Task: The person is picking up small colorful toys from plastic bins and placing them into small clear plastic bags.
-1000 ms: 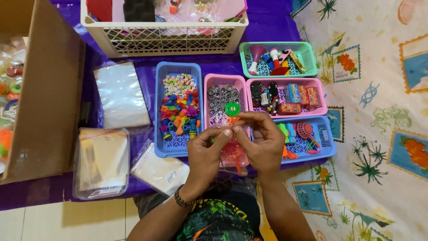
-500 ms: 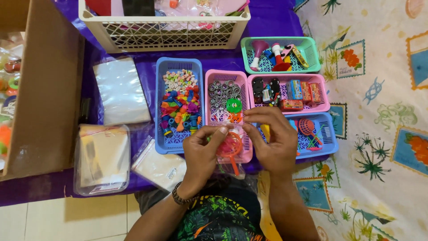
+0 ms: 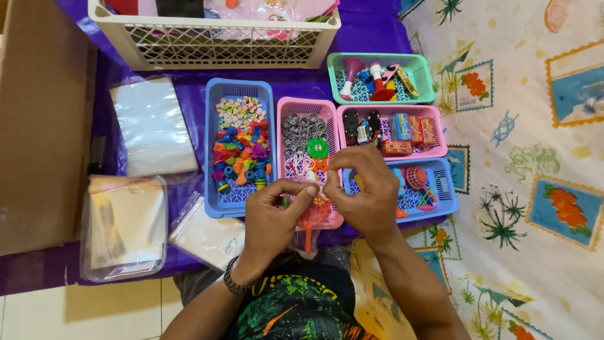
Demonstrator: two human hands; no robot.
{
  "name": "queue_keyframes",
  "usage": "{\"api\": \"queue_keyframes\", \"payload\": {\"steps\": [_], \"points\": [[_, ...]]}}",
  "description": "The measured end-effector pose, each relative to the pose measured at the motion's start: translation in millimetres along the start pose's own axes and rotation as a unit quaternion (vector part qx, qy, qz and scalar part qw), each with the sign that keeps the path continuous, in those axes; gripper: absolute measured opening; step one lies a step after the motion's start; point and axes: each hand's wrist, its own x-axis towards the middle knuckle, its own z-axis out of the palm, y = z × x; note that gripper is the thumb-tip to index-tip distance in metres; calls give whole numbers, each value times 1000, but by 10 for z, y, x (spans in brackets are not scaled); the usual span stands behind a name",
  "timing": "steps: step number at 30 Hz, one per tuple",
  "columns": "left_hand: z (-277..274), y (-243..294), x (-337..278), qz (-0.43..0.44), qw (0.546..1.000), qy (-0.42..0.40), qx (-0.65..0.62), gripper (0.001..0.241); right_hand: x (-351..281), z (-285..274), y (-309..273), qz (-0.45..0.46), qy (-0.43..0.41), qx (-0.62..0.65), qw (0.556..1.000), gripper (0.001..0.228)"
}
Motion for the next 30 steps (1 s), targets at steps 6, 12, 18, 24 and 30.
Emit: {"api": "queue_keyframes", "payload": {"steps": [6,12,18,24,30], "points": [[13,-33,14,1,1000,12,-10,3,92,-184,-197,23,-66,34,997,6],[-16,-37,40,40,999,6,7,8,46,-128,-244,-41,-113,-48,992,8],[-93,29,44,90,996,-8,3,9,-6,-94,-63,38,-118,35,992,12],[-128,-26,84,75,996,-7,44,6,-145,150,33,76,-22,71,994,14],[-187,43,101,1,1000,5,-5,9,-86,-119,43,73,123,157,977,6]]}}
